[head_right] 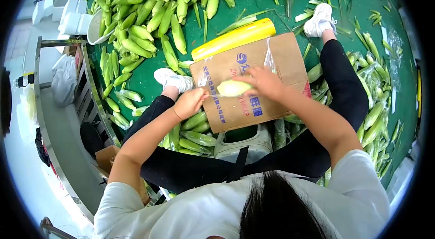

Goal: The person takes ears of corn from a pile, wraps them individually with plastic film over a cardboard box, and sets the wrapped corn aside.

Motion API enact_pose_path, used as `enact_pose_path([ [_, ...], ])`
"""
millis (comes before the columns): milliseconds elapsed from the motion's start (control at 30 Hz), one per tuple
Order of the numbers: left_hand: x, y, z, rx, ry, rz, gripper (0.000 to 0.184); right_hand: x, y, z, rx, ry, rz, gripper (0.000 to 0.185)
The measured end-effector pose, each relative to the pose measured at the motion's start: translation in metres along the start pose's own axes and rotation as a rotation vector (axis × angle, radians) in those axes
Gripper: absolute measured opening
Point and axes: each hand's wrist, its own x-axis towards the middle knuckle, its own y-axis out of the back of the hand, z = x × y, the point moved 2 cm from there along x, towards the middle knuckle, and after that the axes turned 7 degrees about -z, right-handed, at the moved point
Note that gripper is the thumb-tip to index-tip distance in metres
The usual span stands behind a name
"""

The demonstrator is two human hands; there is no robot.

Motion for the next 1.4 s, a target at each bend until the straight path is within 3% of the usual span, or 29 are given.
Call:
enact_pose_path([
  [67,0.019,-0.016,0.007,-0.129,0.041,-0.054,0.013,-0.016,-0.008,-0.017,0.050,-0.046,-0.059,0.059],
  [133,0.058,-0.034,-0.007,-0.010,-0.078,-0.101,0.016,-0.018,-0.011,-0.031,0.080,-0.119,-0.054,0.057],
  [233,0.131,-0.032,-0.036,0.444,-0.251,-0.127,0.020,0.032,-0.013,-0.001,-0.156,-0.186,0.435,0.050],
  [267,0.154,-0.002,-0.039,0.445,-0.106,-0.191,0.027,0.056,-0.003,0.018,-0.202,-0.248,0.486,0.049],
  [300,0.168,0.026,-0.044,0.377,0.139,-0.123,0.045,0.077,0.008,0.032,-0.253,-0.305,0.545,0.050],
  [333,0.175,0.064,-0.049,0.309,0.075,0.163,0.061,0.089,0.016,0.035,-0.105,-0.335,0.419,0.049],
  [400,0.182,0.111,-0.076,0.347,0.282,0.389,0.060,0.114,0.037,0.040,0.189,-0.385,0.185,0.047],
  [433,0.181,0.128,-0.060,0.376,0.329,0.342,0.051,0.109,0.034,0.021,0.110,-0.322,0.095,0.051],
  [500,0.191,0.112,-0.064,0.117,0.178,0.187,0.041,0.093,0.020,-0.008,-0.316,-0.158,0.222,0.052],
  [600,0.206,0.030,-0.059,-0.047,-0.159,-0.160,0.036,0.095,0.001,-0.004,-0.129,-0.169,0.080,0.063],
  [633,0.204,-0.011,-0.060,0.162,-0.145,-0.253,0.039,0.091,0.002,-0.008,-0.054,-0.187,-0.098,0.066],
  [700,0.198,-0.042,-0.054,0.189,-0.038,-0.136,0.043,0.080,0.020,-0.013,0.093,-0.228,-0.440,0.074],
  [733,0.196,-0.045,-0.044,0.290,-0.059,-0.128,0.044,0.078,0.023,-0.018,0.099,-0.134,-0.483,0.068],
  [767,0.189,-0.046,-0.033,0.390,-0.081,-0.123,0.046,0.077,0.023,-0.026,0.190,0.000,-0.756,0.061],
  [800,0.187,-0.044,-0.022,0.499,-0.103,-0.109,0.047,0.075,-0.016,-0.033,0.440,0.135,-1.188,0.064],
  [900,0.183,-0.059,-0.027,0.567,-0.096,-0.057,0.050,0.000,-0.038,-0.111,0.542,0.406,-1.131,0.099],
  [933,0.178,-0.060,-0.017,0.590,-0.112,-0.007,0.054,-0.028,-0.037,-0.133,0.752,0.393,-1.174,0.100],
  [967,0.171,-0.070,-0.008,0.545,-0.093,-0.065,0.056,-0.057,-0.018,-0.149,1.009,0.213,-1.150,0.094],
  [1033,0.144,-0.102,0.012,0.436,-0.045,-0.201,0.060,-0.091,-0.003,-0.142,1.283,0.056,-0.863,0.082],
  [1100,0.093,-0.136,0.047,0.459,-0.372,-0.184,0.061,-0.116,-0.015,-0.107,1.637,-0.257,-0.509,0.069],
  [1167,0.035,-0.120,0.088,-0.179,-0.035,-0.434,0.060,-0.117,0.011,-0.095,2.292,-0.374,-0.317,0.063],
  [1200,0.015,-0.115,0.090,-0.269,-0.080,-0.294,0.059,-0.115,0.005,-0.080,2.224,-0.482,-0.303,0.065],
  [1233,-0.010,-0.105,0.091,-0.222,0.065,-0.027,0.066,-0.110,-0.002,-0.066,2.149,-0.582,-0.291,0.068],
  [1267,-0.014,-0.068,0.108,0.048,0.049,0.130,0.065,-0.101,-0.002,-0.063,2.076,-0.642,-0.368,0.060],
  [1300,-0.011,-0.024,0.127,0.330,0.044,0.283,0.065,-0.084,0.005,-0.070,1.968,-0.571,-0.470,0.057],
  [1367,-0.007,0.020,0.121,0.569,-0.195,0.211,0.069,-0.035,0.027,-0.100,1.734,-0.408,-0.667,0.053],
  [1400,-0.012,0.021,0.092,0.506,-0.207,0.171,0.064,-0.011,0.038,-0.112,1.859,-0.377,-0.810,0.051],
])
